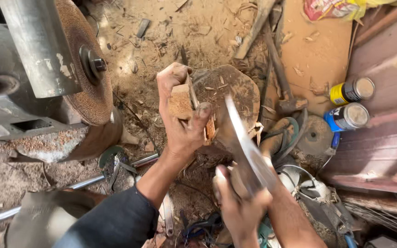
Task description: The person uses a curved blade to shave and shape a small piece of wood on a wooden block. They then move to a bench grinder and smooth the edges and surfaces of the wood piece by pressing it against the spinning wheel.
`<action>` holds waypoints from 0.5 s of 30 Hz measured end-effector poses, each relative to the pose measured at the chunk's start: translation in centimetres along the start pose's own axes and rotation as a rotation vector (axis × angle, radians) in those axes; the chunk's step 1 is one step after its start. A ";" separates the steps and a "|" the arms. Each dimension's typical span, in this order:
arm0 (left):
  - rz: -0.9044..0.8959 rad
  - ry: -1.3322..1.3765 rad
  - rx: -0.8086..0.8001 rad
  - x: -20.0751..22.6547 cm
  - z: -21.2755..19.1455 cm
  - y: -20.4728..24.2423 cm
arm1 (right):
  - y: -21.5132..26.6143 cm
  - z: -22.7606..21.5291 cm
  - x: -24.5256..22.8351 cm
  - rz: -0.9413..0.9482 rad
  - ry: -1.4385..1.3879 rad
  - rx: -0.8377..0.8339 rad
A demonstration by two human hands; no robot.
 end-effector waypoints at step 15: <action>-0.033 0.144 -0.091 -1.0 -0.6 0.4 | -4.9 -1.3 4.0 0.500 -0.333 0.006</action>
Point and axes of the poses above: each hand's wrist, its own y-axis away from the middle knuckle, its own z-axis out of the palm, x = y × z, the point moved 2 cm from there along -y, towards the middle knuckle, and after that the axes turned 6 degrees about -y, right-handed, at the moved point
